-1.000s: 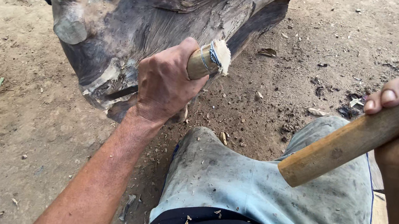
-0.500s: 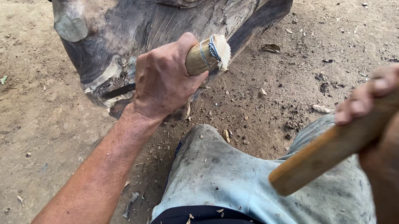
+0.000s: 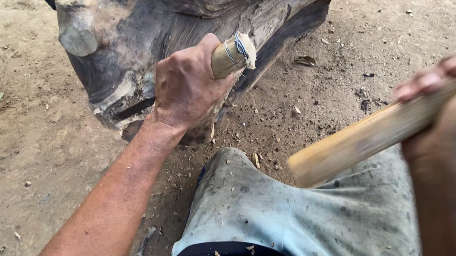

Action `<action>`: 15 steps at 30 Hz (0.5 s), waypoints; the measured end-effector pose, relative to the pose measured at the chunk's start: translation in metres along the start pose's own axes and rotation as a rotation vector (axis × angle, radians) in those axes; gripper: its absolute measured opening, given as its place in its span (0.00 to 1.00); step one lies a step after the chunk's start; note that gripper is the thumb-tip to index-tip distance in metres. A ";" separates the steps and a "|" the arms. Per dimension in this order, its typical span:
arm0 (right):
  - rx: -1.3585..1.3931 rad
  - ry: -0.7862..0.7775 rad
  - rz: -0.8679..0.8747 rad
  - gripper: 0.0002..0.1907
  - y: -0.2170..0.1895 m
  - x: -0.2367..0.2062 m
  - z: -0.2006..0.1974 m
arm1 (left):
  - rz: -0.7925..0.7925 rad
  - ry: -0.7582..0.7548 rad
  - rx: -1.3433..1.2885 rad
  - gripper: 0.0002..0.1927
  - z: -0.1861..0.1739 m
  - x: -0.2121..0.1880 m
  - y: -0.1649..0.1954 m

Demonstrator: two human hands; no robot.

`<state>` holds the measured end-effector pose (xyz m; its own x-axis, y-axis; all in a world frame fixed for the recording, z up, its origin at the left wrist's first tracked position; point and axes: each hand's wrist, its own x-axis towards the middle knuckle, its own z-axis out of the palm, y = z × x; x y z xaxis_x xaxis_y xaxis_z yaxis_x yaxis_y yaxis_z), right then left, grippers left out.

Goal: The person uses a hammer and a chisel to carve a large piece of wood. They repeatedly strike the chisel to remove wood chips and shape the surface.

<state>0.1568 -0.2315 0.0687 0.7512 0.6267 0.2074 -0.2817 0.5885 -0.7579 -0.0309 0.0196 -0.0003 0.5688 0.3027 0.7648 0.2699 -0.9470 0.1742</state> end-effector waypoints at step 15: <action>-0.588 0.360 0.192 0.18 0.024 -0.028 0.045 | -0.015 0.002 0.037 0.16 0.000 0.002 0.000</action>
<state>0.1020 -0.2119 0.0725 0.8997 0.4240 -0.1037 -0.1367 0.0479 -0.9895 -0.0297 0.0198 0.0007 0.5629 0.3167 0.7634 0.3071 -0.9377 0.1625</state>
